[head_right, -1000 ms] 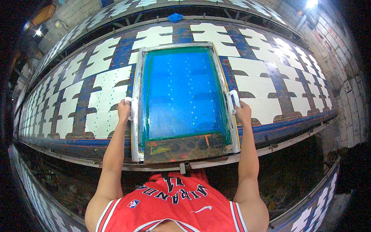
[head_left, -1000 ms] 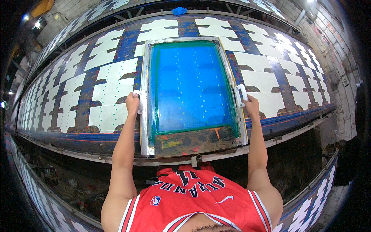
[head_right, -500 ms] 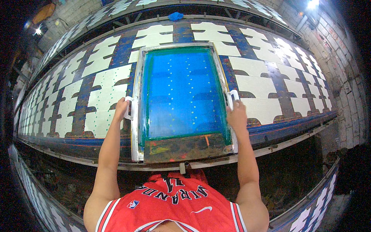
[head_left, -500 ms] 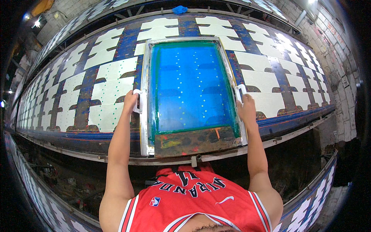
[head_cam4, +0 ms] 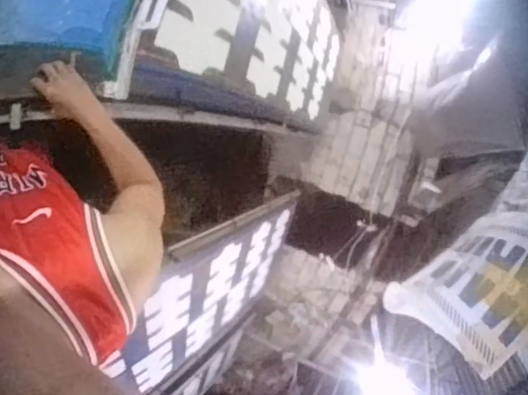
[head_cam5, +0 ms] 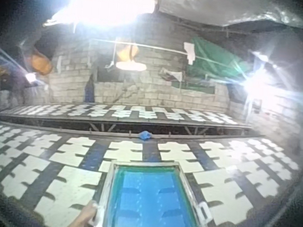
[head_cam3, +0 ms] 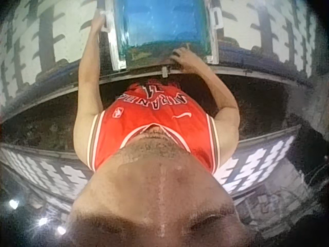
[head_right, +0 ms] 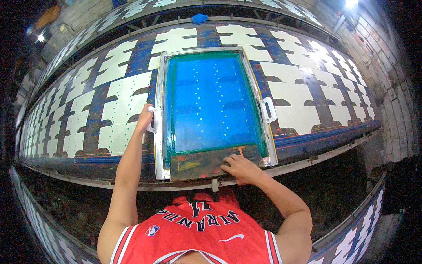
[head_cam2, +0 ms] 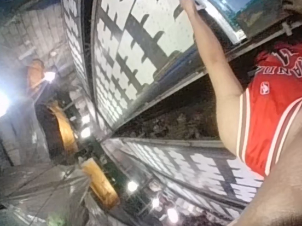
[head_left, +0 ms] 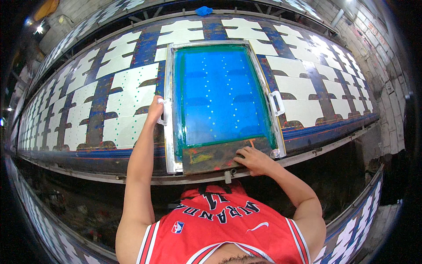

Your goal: The person uses a squeegee to spread blue ink across a screen printing frame placed over a patterned surface. They repeatedly pull the squeegee across the screen to transfer ink through the mesh onto the underlying material.

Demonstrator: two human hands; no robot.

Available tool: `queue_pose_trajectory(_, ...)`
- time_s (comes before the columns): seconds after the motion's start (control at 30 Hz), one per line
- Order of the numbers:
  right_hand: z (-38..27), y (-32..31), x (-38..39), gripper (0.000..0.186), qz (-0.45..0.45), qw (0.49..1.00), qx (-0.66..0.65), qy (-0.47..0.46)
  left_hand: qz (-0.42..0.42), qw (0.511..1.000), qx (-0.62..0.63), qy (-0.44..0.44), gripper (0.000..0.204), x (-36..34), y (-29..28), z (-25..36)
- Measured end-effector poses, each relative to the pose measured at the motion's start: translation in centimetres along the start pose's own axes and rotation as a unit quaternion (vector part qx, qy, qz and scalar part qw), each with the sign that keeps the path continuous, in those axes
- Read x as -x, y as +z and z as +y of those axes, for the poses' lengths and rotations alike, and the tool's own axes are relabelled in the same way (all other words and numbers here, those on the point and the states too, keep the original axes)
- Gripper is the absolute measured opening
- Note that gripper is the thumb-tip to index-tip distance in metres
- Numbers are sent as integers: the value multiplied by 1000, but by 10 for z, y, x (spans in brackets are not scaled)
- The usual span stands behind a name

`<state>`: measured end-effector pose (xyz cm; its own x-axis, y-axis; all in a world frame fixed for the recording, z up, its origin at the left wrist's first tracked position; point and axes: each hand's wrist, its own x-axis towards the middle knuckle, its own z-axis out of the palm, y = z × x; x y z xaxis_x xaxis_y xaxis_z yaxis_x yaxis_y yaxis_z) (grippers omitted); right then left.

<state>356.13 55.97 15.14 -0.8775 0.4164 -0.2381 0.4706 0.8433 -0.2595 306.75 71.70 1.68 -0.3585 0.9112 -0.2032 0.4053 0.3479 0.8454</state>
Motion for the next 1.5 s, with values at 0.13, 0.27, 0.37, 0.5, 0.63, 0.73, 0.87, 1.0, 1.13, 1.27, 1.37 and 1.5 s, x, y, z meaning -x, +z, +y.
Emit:
queue_pose_trajectory(0.13,-2,4,-4,74,5,998,60,-5,24,999,-37,27,32,-3,4,-1)
queue_pose_trajectory(0.27,6,-8,-14,57,93,994,44,22,21,998,-61,28,34,0,3,5)
queue_pose_trajectory(0.37,3,-9,-38,38,155,979,51,124,18,997,-67,36,33,5,1,9)
queue_pose_trajectory(0.5,-7,-5,-64,22,151,972,41,177,45,994,-74,63,33,12,3,9)
queue_pose_trajectory(0.63,-6,-15,-68,21,112,973,40,196,52,995,-85,33,33,12,7,11)
queue_pose_trajectory(0.73,-13,-21,-60,21,129,971,37,198,51,995,-76,32,33,11,7,11)
queue_pose_trajectory(0.87,-32,-14,-51,21,108,974,26,199,53,995,-78,29,34,13,6,11)
queue_pose_trajectory(1.0,-48,7,-57,23,155,969,42,188,59,996,-61,27,33,14,7,15)
queue_pose_trajectory(1.13,-48,18,-80,27,210,955,69,198,44,999,-15,5,38,13,7,13)
queue_pose_trajectory(1.27,-19,5,-119,25,189,947,73,249,20,990,142,-19,55,5,10,4)
queue_pose_trajectory(1.37,9,-12,-153,22,181,945,52,267,40,989,138,-36,60,1,12,1)
queue_pose_trajectory(1.5,54,-33,-204,16,210,933,65,285,28,991,120,-44,60,8,6,9)
